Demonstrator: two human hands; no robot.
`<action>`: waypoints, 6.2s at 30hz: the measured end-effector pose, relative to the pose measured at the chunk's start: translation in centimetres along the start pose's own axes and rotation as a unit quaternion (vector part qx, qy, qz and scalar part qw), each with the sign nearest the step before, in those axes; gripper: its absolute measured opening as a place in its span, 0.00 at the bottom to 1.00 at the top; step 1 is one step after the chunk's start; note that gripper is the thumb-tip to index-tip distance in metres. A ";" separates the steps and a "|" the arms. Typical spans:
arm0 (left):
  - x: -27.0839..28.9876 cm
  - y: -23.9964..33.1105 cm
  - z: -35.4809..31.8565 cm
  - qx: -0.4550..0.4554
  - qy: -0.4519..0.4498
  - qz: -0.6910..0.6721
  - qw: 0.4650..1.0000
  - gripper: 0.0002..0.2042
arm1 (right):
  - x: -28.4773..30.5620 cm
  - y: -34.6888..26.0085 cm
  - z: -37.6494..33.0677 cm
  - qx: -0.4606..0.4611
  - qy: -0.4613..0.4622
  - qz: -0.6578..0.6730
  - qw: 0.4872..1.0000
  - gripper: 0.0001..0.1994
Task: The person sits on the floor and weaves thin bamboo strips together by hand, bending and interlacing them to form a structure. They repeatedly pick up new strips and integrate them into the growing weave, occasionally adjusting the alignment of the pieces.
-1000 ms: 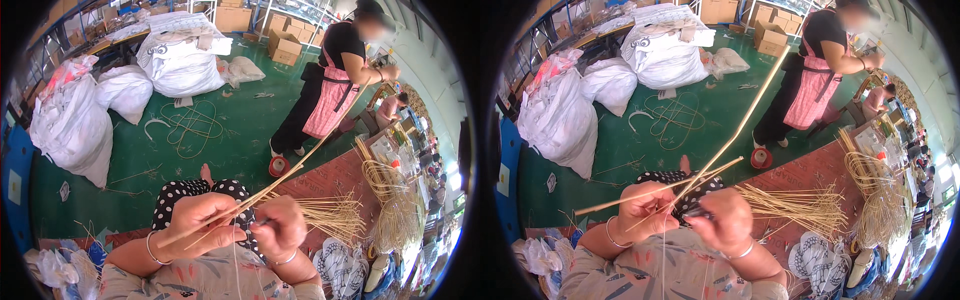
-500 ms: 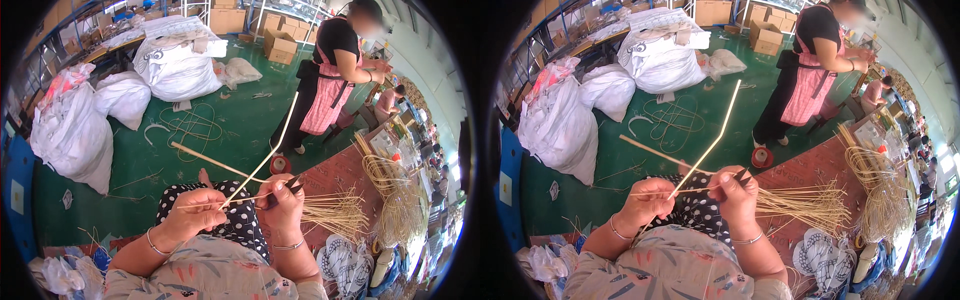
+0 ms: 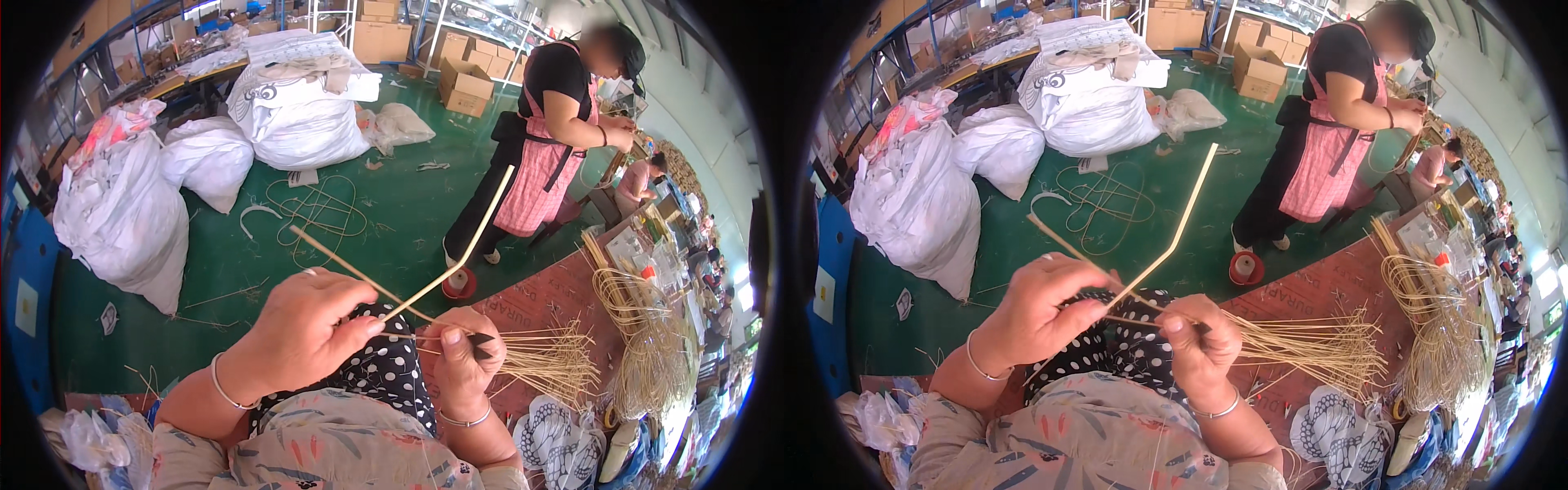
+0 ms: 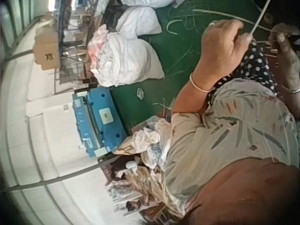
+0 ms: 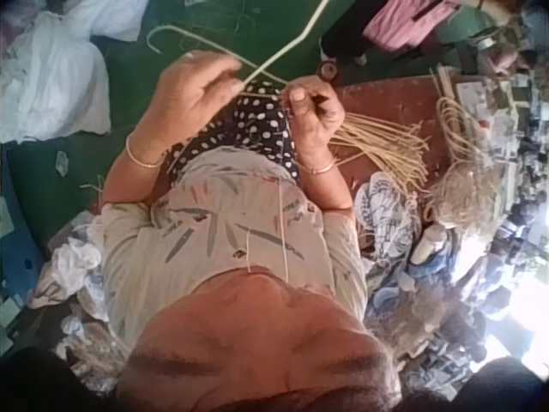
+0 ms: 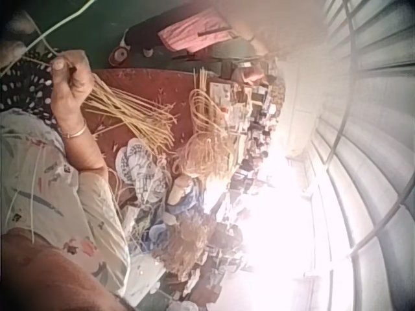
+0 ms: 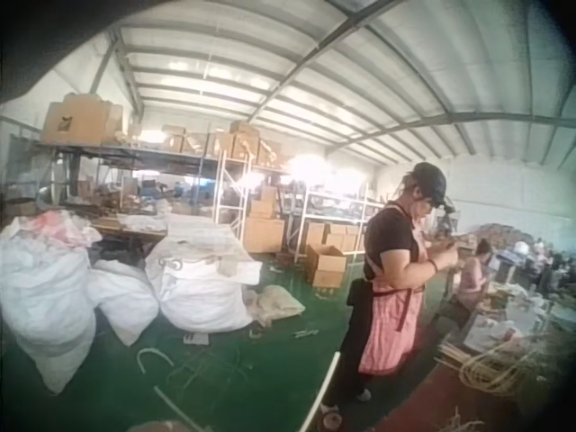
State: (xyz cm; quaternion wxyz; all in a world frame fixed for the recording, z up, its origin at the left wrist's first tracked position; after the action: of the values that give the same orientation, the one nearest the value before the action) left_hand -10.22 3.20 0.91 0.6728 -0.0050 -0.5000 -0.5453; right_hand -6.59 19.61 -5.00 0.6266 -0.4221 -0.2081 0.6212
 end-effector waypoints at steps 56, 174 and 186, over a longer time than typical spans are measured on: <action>0.3 5.0 -1.1 -0.068 0.017 -0.187 0.980 0.05 | -3.1 -6.2 -1.8 0.045 -0.174 -0.195 0.964 0.13; 1.8 3.0 -2.1 -0.031 0.015 -0.226 0.974 0.06 | -5.7 -8.4 -2.0 -0.228 -0.586 0.251 0.736 0.10; 14.2 -2.7 -12.0 0.045 0.342 -0.218 0.913 0.04 | -2.2 -14.1 -0.9 0.086 -0.557 0.407 0.719 0.12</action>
State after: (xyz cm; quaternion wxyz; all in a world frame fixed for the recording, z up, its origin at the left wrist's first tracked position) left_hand -5.51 -14.85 3.04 0.6668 0.3212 -0.2523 -0.6234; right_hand 2.31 19.06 6.13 0.1181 0.0122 -0.2732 0.9546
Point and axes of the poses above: each hand's wrist, its own z-axis towards the middle knuckle, its own x-axis out of the back of the hand, y = z × x, the point moved 7 cm from there along z, towards the middle knuckle, and after that the axes turned 2 degrees about y, right-handed, at the moved point
